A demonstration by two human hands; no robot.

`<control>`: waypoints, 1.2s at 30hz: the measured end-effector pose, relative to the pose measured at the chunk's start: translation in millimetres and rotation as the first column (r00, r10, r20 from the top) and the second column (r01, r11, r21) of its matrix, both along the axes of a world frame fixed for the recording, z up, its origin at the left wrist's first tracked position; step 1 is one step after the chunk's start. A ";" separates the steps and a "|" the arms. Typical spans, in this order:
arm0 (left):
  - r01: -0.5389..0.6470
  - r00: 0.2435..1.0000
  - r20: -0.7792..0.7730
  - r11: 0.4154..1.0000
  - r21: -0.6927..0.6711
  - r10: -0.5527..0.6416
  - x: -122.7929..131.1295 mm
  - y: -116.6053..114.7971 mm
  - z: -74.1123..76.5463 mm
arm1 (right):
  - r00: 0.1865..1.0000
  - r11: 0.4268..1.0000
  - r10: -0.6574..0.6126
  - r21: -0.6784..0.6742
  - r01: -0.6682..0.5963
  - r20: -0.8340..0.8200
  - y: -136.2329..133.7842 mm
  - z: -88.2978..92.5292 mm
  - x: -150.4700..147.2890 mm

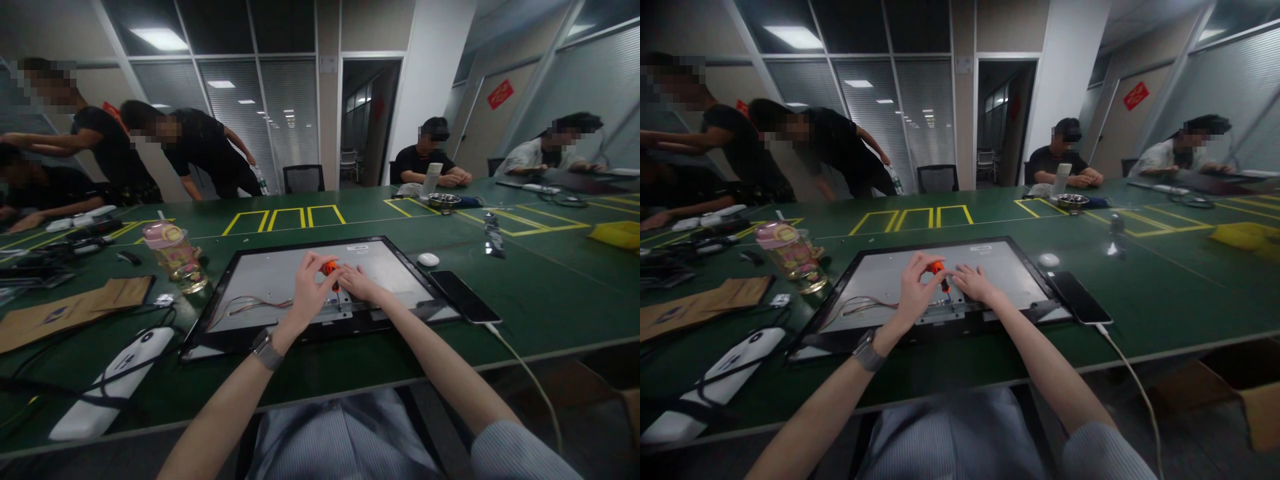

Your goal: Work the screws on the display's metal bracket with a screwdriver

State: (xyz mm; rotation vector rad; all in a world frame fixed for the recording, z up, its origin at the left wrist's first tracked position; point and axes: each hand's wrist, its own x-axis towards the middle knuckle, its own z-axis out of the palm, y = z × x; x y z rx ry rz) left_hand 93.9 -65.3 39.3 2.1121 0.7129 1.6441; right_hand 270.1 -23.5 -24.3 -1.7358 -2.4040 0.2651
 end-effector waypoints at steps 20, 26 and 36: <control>0.220 0.970 0.163 0.938 -0.267 -0.181 -10.9 9.7 -3.4 | 0.999 1.000 0.002 0.015 -0.002 -0.039 2.9 -5.4 1.8; 0.377 0.925 0.175 0.864 -0.334 -0.336 -12.2 9.3 -0.6 | 0.999 1.000 0.011 0.017 -0.010 -0.033 2.6 -6.0 1.7; 0.145 0.988 -0.048 0.988 -0.046 -0.148 0.9 -2.1 13.2 | 0.999 0.999 0.018 0.028 -0.016 -0.050 1.4 -2.9 0.3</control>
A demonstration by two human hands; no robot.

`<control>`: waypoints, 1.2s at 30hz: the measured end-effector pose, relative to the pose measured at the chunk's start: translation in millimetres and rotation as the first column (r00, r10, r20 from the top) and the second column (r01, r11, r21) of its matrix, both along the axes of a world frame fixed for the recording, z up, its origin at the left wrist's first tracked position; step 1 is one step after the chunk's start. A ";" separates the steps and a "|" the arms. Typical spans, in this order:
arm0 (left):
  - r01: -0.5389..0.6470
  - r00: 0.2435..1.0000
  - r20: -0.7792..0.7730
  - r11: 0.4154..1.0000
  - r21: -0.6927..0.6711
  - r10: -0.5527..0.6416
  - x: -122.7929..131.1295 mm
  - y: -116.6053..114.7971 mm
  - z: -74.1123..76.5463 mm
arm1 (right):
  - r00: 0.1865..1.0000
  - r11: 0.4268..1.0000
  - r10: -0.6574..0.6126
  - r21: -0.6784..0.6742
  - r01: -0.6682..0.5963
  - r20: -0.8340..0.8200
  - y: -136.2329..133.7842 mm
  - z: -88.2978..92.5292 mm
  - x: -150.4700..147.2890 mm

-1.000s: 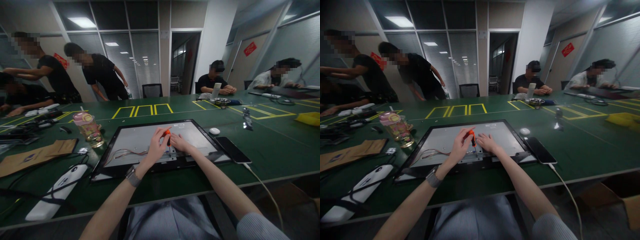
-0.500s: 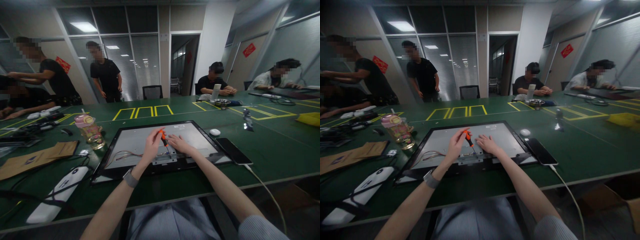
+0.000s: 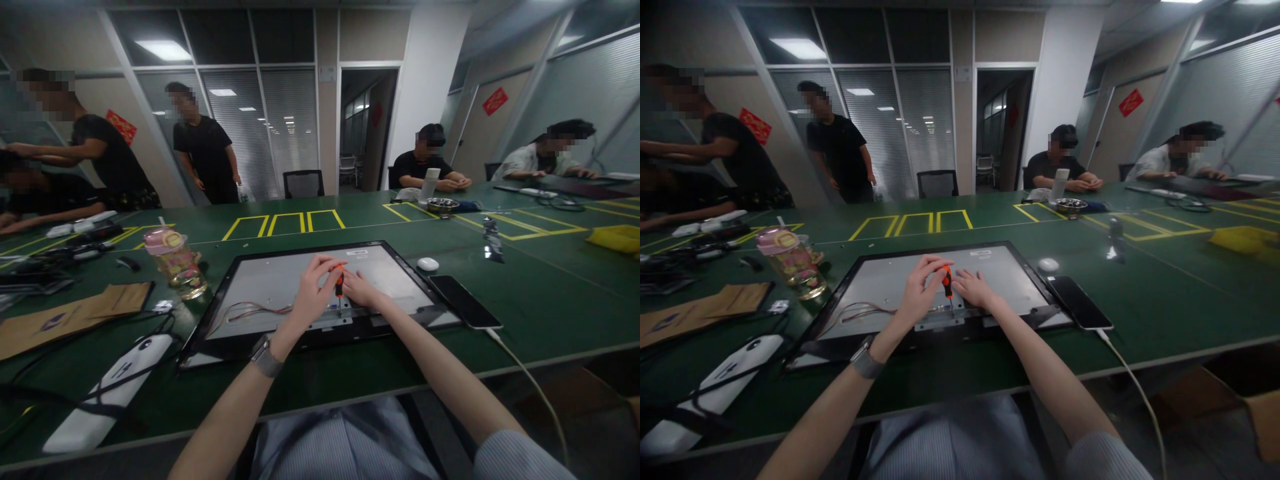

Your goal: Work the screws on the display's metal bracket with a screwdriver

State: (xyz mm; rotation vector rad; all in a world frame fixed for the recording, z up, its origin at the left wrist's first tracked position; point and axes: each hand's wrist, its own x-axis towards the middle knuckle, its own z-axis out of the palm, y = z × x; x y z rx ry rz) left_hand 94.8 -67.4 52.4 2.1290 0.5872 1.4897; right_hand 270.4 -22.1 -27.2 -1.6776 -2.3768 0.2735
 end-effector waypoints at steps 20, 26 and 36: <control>0.129 0.985 0.143 0.955 -0.266 -0.093 -10.1 12.1 -12.3 | 1.000 1.000 -0.001 -0.009 0.002 0.030 -0.2 0.1 1.3; 0.080 0.991 0.123 0.972 -0.220 -0.053 -11.9 10.5 -11.1 | 1.000 1.000 -0.005 -0.016 0.006 0.023 -0.5 0.6 1.2; 0.063 0.992 0.125 0.957 -0.283 -0.029 -9.9 14.3 -15.4 | 1.000 1.000 -0.005 -0.005 0.005 0.028 0.5 -0.9 2.0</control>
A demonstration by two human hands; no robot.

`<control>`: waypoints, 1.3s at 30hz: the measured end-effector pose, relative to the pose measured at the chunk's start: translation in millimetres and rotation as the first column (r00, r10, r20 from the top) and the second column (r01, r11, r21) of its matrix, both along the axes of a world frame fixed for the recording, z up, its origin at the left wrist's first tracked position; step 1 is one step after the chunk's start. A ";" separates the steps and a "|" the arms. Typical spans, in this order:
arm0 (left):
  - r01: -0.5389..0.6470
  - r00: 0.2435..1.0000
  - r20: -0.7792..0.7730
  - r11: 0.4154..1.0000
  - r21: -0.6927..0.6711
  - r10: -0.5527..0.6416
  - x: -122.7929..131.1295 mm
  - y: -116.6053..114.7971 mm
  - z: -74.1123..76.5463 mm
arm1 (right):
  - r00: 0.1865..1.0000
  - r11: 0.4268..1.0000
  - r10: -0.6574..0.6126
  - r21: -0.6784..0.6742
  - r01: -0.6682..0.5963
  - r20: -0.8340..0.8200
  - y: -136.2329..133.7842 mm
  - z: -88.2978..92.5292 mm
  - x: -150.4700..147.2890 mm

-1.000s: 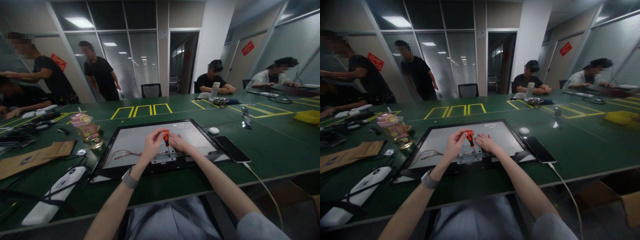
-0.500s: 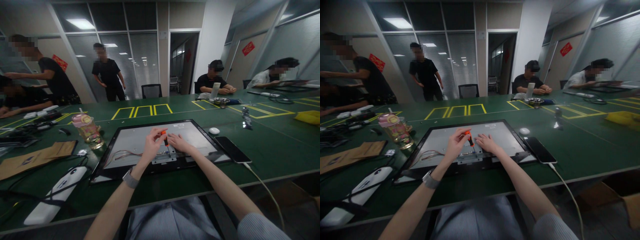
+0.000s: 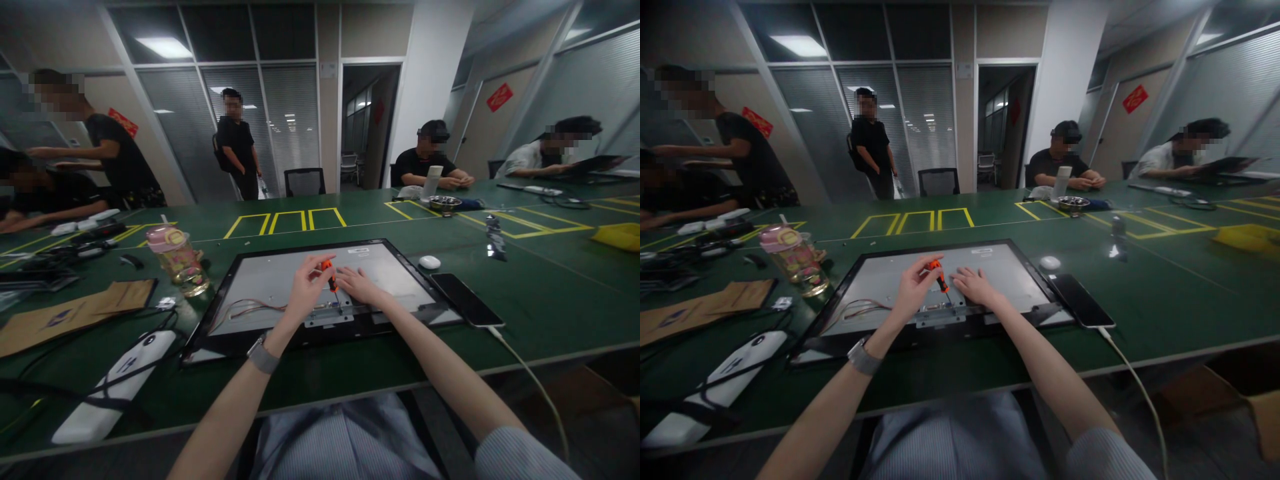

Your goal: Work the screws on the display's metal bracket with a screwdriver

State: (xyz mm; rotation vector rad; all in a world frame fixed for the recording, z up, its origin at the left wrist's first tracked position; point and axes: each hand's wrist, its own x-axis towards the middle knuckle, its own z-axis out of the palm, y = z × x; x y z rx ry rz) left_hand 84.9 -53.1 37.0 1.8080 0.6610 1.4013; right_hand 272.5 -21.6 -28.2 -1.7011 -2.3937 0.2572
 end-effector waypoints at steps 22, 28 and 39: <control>0.231 0.968 0.128 0.963 -0.138 -0.214 -4.8 6.9 -1.5 | 1.000 1.000 0.002 -0.020 -0.002 -0.016 0.6 0.2 0.0; 0.050 0.997 0.062 0.997 -0.060 -0.046 -3.7 5.2 0.6 | 0.999 1.000 -0.005 -0.012 0.005 -0.032 1.5 -1.7 -0.3; 0.120 0.990 0.088 0.986 -0.116 -0.111 -2.5 5.2 -0.1 | 1.000 1.000 -0.009 -0.017 0.009 -0.007 -0.5 1.4 -0.4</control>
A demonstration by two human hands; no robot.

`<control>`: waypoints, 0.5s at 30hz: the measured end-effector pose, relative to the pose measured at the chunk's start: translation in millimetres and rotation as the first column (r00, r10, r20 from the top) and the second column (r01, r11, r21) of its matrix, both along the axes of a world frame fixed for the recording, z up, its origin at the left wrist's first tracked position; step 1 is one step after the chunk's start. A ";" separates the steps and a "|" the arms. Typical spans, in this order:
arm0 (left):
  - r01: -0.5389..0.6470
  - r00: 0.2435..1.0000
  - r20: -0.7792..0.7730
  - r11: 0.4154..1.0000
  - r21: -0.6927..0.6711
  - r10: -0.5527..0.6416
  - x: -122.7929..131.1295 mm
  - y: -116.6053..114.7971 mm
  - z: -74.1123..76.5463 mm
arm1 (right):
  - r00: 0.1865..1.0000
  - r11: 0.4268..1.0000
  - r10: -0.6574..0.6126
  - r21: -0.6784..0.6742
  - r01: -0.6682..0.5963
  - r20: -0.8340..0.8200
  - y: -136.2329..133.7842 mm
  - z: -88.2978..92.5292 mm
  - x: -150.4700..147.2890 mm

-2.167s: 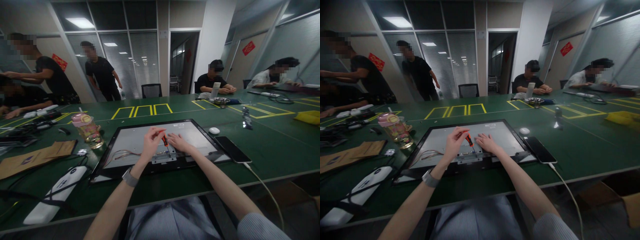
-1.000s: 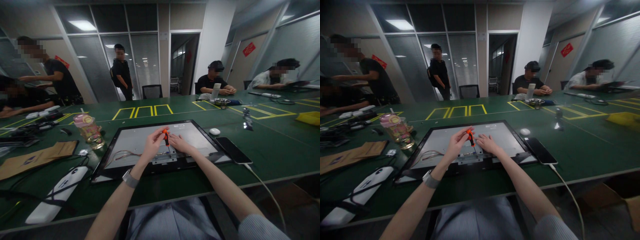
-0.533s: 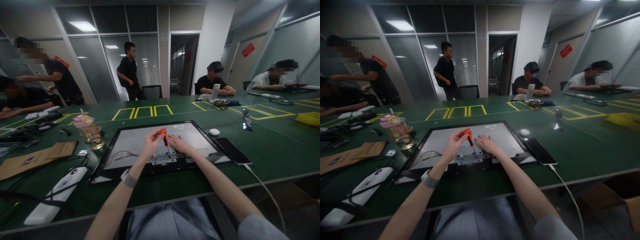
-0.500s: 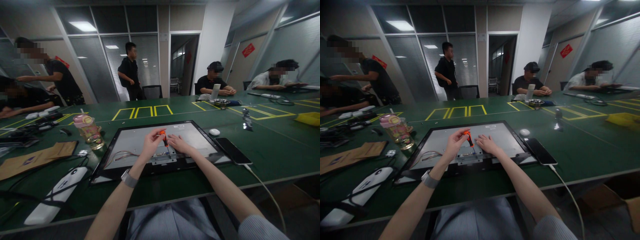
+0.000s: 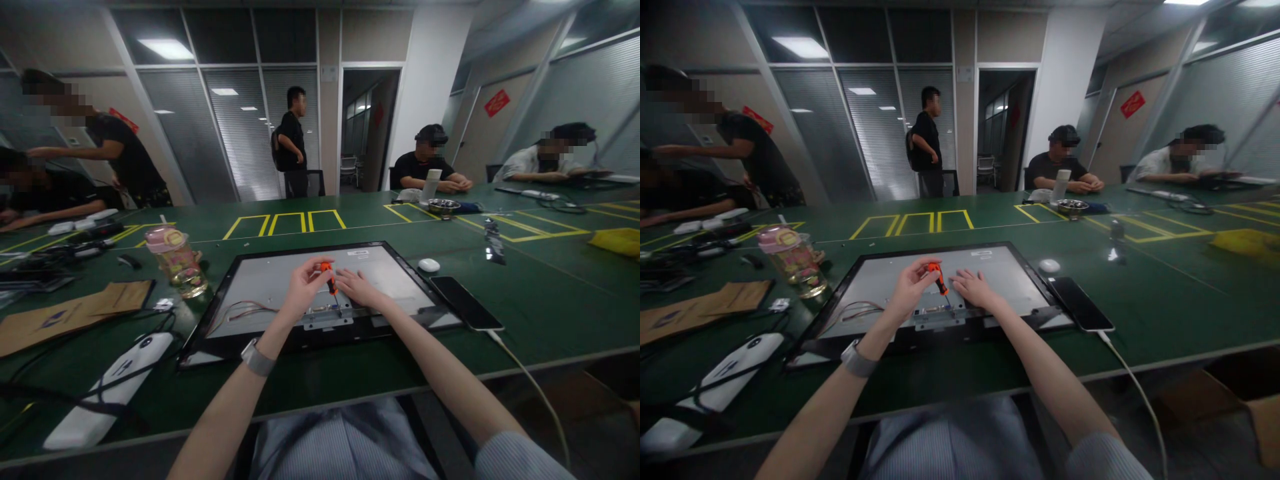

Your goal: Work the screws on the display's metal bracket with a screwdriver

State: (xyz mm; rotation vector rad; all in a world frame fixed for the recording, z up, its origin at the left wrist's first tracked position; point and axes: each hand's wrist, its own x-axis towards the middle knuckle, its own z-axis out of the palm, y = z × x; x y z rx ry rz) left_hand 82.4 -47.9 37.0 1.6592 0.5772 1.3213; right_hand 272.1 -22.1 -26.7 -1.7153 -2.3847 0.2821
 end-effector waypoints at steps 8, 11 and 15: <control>0.109 0.994 -0.010 0.993 0.035 -0.109 -0.8 -5.2 6.2 | 1.000 1.000 0.021 -0.004 -0.021 0.020 -1.3 2.2 0.5; 0.125 0.992 0.012 0.992 -0.018 -0.125 1.2 -6.1 4.3 | 1.000 1.000 0.021 0.002 -0.021 0.021 -1.2 2.0 0.0; -0.001 1.000 -0.028 0.998 0.062 0.002 2.3 -6.8 3.7 | 1.000 1.000 0.004 -0.001 -0.004 0.005 -0.8 0.9 0.2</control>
